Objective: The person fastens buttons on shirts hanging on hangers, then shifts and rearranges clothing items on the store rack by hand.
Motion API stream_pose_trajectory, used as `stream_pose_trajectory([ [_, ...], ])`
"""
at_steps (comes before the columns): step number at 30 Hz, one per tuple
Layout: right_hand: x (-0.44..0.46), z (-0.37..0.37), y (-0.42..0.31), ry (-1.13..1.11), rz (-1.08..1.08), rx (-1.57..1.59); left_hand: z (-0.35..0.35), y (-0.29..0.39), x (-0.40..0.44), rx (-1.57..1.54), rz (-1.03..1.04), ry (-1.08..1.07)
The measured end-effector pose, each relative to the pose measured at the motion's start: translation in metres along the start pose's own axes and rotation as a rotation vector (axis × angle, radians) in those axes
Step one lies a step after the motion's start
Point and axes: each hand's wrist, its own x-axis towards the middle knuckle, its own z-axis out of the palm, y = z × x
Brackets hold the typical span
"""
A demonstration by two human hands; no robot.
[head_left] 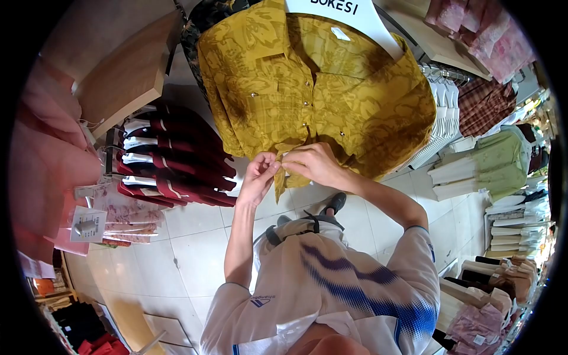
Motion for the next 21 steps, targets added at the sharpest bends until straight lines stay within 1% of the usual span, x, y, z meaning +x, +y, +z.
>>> stream_pose_trajectory([
  [4,-0.003,0.001,0.0,-0.008,0.019,-0.021,0.001,-0.003,-0.001,-0.005,0.005,-0.007],
  [7,-0.006,-0.001,-0.001,0.004,-0.005,-0.028,0.005,-0.002,-0.002,-0.007,-0.008,0.001],
  [13,-0.008,-0.003,-0.002,0.023,0.032,-0.02,0.006,-0.002,-0.002,0.031,-0.021,-0.003],
  [16,-0.009,-0.004,-0.003,0.033,0.009,-0.021,0.006,-0.003,-0.002,0.059,-0.011,-0.016],
  [18,-0.009,-0.004,-0.002,0.009,0.089,-0.064,0.009,-0.002,-0.001,0.1,0.014,-0.013],
  [19,-0.009,-0.004,-0.001,0.012,0.09,-0.064,0.01,-0.003,0.0,0.102,0.014,-0.015],
  [21,-0.01,-0.002,0.002,0.042,0.094,-0.086,0.012,-0.005,0.0,0.142,0.078,0.002],
])
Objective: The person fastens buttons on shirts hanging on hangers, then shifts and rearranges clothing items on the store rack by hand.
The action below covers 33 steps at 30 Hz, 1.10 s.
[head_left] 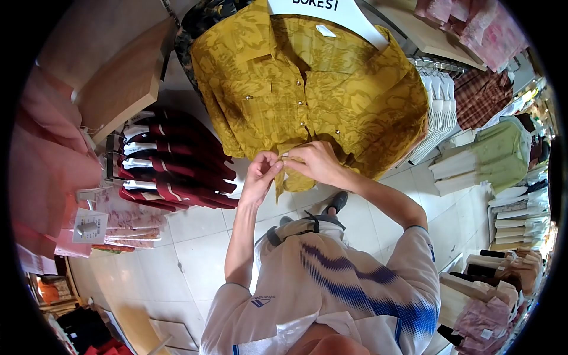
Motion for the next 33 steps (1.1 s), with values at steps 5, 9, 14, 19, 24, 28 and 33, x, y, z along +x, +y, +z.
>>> stream_pose_trajectory([
  [5,-0.002,-0.006,-0.002,-0.053,0.048,-0.003,0.007,0.004,-0.001,0.218,0.019,0.055],
  [9,-0.002,-0.008,-0.004,-0.09,0.079,-0.007,0.009,0.006,-0.002,0.289,0.019,0.062],
  [14,-0.001,-0.005,0.001,-0.114,0.08,0.024,0.01,0.005,-0.001,0.377,0.1,0.065],
  [19,0.0,-0.005,-0.002,-0.107,0.079,0.019,0.008,0.007,0.001,0.361,0.129,0.056],
  [24,0.004,-0.012,-0.009,-0.158,0.138,-0.052,0.011,0.021,0.0,0.379,0.065,0.03],
  [28,0.004,-0.011,-0.011,-0.159,0.129,-0.082,0.004,0.025,0.001,0.445,0.02,-0.021],
  [33,0.001,-0.009,-0.016,-0.109,0.068,-0.209,-0.006,0.025,0.001,0.38,-0.012,-0.118],
])
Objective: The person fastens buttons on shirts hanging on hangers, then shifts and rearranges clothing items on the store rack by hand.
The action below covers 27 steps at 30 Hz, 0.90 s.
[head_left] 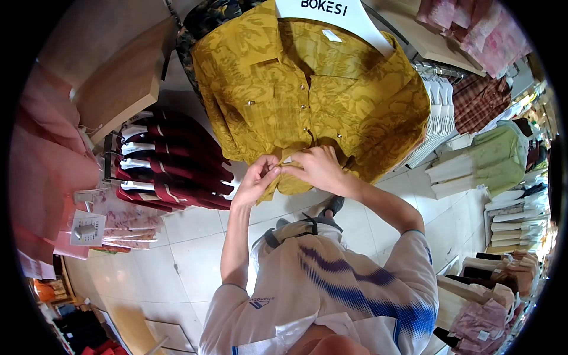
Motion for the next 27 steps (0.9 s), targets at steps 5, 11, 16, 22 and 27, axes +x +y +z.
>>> stream_pose_trajectory([
  [5,-0.002,-0.001,-0.007,0.128,-0.083,-0.139,0.003,0.002,-0.002,-0.127,-0.029,0.023],
  [11,0.002,0.001,0.003,0.217,-0.247,-0.069,0.01,0.011,-0.001,0.048,0.017,0.054],
  [16,0.002,-0.009,0.003,0.06,-0.225,-0.072,0.015,0.022,0.0,0.315,0.128,0.047],
  [22,0.002,-0.007,0.01,0.037,-0.295,-0.108,0.017,0.029,-0.002,0.475,0.178,0.075],
  [27,0.002,-0.01,0.01,0.11,-0.448,-0.135,0.012,0.032,-0.003,0.474,0.119,-0.018],
])
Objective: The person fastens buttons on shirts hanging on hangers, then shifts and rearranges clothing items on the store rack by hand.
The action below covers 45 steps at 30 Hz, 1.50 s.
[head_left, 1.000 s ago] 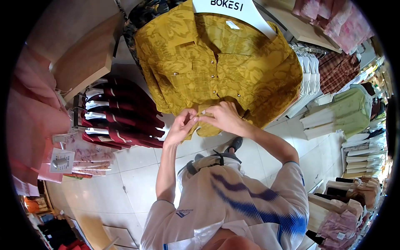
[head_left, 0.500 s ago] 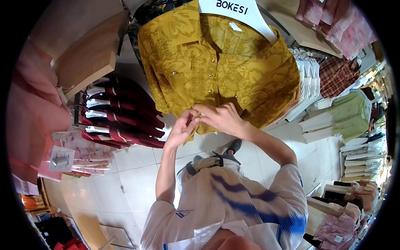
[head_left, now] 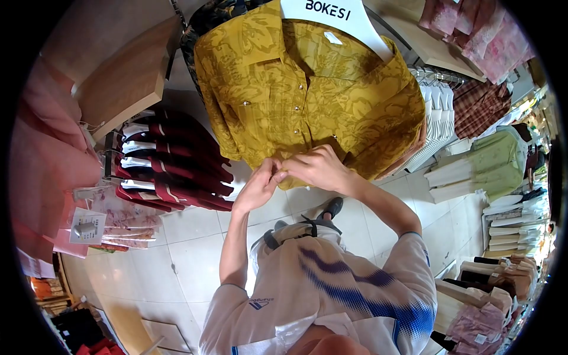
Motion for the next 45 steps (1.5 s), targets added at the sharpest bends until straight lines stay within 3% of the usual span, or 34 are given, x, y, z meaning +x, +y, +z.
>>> stream_pose_trajectory([
  [10,0.007,-0.013,-0.006,0.059,-0.039,-0.109,-0.002,0.007,0.001,0.001,-0.018,0.015],
  [15,0.007,-0.015,-0.004,0.14,-0.08,-0.146,0.002,0.011,0.001,0.087,0.142,0.14],
  [19,0.011,-0.022,-0.009,0.238,-0.128,-0.152,0.0,0.016,0.002,0.046,0.084,0.11],
  [25,0.012,-0.023,-0.009,0.263,-0.119,-0.115,0.003,0.019,0.006,0.105,0.337,0.199],
  [33,0.013,-0.019,-0.008,0.302,0.02,0.038,0.005,0.023,0.007,0.497,0.434,0.318],
  [45,0.015,-0.022,-0.009,0.325,0.007,0.042,0.011,0.024,0.011,0.693,0.472,0.431],
])
